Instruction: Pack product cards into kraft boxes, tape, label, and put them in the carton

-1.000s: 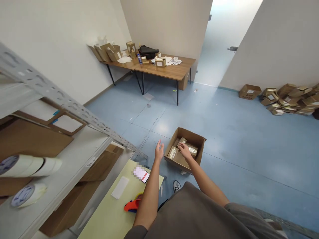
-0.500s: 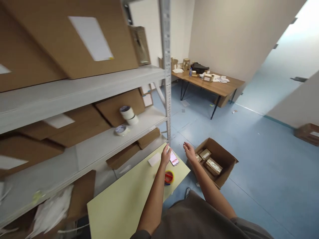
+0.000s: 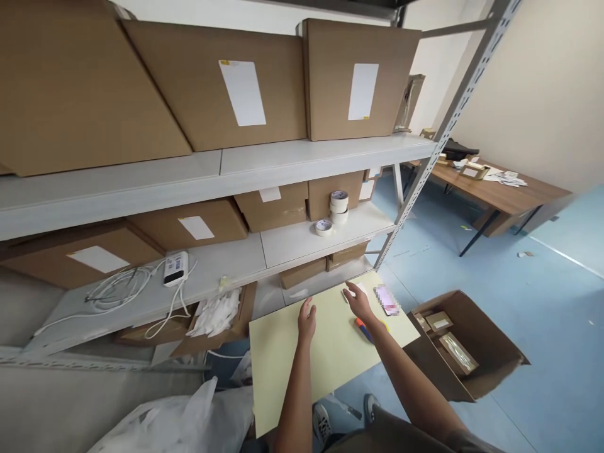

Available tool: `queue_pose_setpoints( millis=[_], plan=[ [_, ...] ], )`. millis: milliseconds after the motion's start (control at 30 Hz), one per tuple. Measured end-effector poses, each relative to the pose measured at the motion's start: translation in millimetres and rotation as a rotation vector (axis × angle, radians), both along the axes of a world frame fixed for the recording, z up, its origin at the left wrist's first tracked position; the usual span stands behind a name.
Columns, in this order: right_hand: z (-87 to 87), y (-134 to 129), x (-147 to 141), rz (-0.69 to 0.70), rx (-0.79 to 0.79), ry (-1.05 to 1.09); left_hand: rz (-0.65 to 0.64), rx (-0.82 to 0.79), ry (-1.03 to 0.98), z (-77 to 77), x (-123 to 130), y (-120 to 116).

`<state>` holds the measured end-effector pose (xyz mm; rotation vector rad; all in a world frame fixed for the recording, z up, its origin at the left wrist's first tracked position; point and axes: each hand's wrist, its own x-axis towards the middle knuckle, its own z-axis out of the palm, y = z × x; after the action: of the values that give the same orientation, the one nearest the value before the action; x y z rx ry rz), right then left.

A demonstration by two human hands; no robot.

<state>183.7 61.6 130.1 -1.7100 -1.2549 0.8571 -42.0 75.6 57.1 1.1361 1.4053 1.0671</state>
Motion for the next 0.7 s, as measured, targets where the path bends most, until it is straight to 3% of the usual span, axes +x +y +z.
queue_pose_setpoints(
  millis=[133,267,533,700],
  plan=[
    [-6.8,-6.1,-9.0,0.067,-0.033,-0.127,0.022,-0.004,0.040,-2.3,-16.9,-22.7],
    [-30.0,-27.0,15.2,0.095,-0.093,-0.290,0.024,-0.044,0.079,-8.7,-1.5,-46.6],
    [-113.4,-95.8,94.5,0.058,-0.296,-0.347,-0.064,-0.157,0.192,-52.7,76.0,-110.0],
    [-160.5,-117.2,110.7,0.100,-0.394,-0.299,-0.074,-0.234,0.175,-86.6,108.0,-158.1]
  ],
)
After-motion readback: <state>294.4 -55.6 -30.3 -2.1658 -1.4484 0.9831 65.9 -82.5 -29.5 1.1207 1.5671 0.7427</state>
